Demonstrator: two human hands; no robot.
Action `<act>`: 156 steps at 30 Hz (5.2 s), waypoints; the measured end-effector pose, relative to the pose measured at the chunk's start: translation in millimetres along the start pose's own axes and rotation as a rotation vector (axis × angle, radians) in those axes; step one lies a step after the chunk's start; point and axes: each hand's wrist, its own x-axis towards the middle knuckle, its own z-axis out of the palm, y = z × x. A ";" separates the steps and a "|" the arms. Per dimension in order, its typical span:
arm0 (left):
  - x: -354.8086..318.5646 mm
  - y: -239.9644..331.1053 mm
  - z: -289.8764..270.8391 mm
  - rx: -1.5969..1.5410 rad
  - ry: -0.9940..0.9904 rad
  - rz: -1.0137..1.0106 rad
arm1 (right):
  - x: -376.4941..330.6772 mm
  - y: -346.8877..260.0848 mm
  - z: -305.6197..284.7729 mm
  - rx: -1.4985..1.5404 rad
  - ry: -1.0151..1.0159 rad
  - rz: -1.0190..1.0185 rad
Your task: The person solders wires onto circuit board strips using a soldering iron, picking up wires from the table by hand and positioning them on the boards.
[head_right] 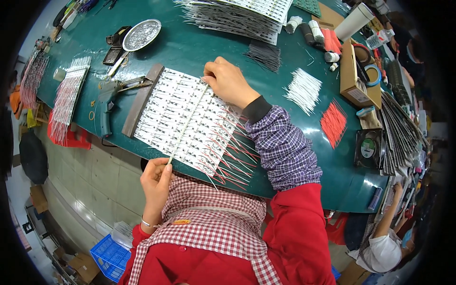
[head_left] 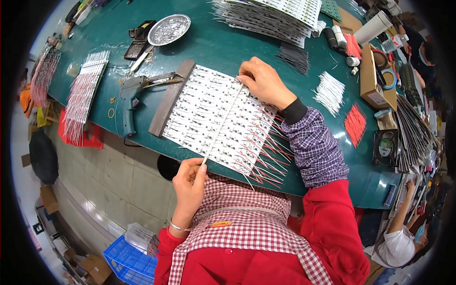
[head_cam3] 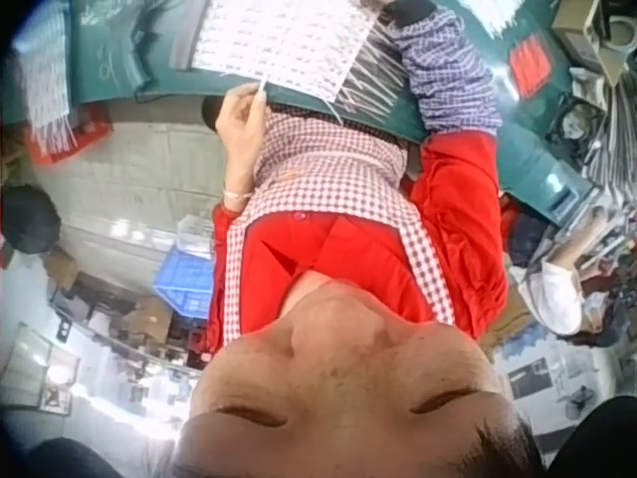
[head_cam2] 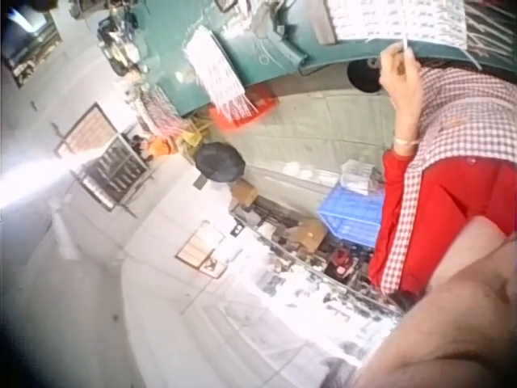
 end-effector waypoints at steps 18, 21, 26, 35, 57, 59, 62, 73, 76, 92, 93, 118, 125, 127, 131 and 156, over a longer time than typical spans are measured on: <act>-4.9 -1.0 16.1 0.525 0.029 0.666 | -0.6 19.0 -31.5 0.331 -0.270 0.031; -11.6 -4.7 24.2 0.542 -0.064 0.760 | -5.8 23.5 -42.6 0.245 -0.323 -0.033; -14.9 11.4 16.8 0.417 -0.022 0.642 | 0.1 5.1 -53.5 0.524 -0.285 0.099; 10.5 16.1 4.0 0.673 -0.096 0.523 | -1.6 3.3 -14.9 0.275 -0.086 0.117; 65.0 73.5 -4.7 0.963 -0.841 0.244 | -9.5 -3.9 -17.6 0.276 -0.160 0.110; 75.8 79.0 -4.5 0.959 -0.903 0.211 | -9.0 -6.2 -16.3 0.278 -0.158 0.098; 92.6 88.2 4.6 0.955 -1.031 0.187 | -12.8 -5.1 -14.5 0.278 -0.149 0.102; 93.2 80.8 14.8 0.937 -1.052 0.291 | -20.2 -8.4 -1.2 0.137 -0.089 0.005; 89.8 80.8 17.9 1.021 -1.018 0.283 | -17.7 -9.8 1.4 0.088 -0.145 0.030; 43.4 45.1 -26.0 0.880 -0.302 0.442 | -98.4 -27.9 17.7 -0.096 0.127 -0.233; 50.0 44.9 -28.9 0.871 -0.298 0.445 | -105.9 -33.2 11.0 -0.185 0.093 -0.215; 102.7 37.7 -82.4 0.737 0.208 0.491 | -148.6 -55.2 -32.2 0.054 0.465 0.063; 131.7 36.3 -89.0 0.706 0.283 0.522 | -38.0 -29.3 -25.4 0.133 0.179 0.019; 129.6 39.2 -93.3 0.653 0.315 0.447 | -30.8 -24.0 -16.4 0.081 0.079 0.001; 130.6 29.6 -104.2 0.533 0.369 0.406 | -23.7 -26.4 -9.7 0.026 -0.006 0.057; 162.8 16.4 -112.4 0.602 0.547 0.433 | -26.2 -41.2 -10.5 -0.158 -0.026 -0.036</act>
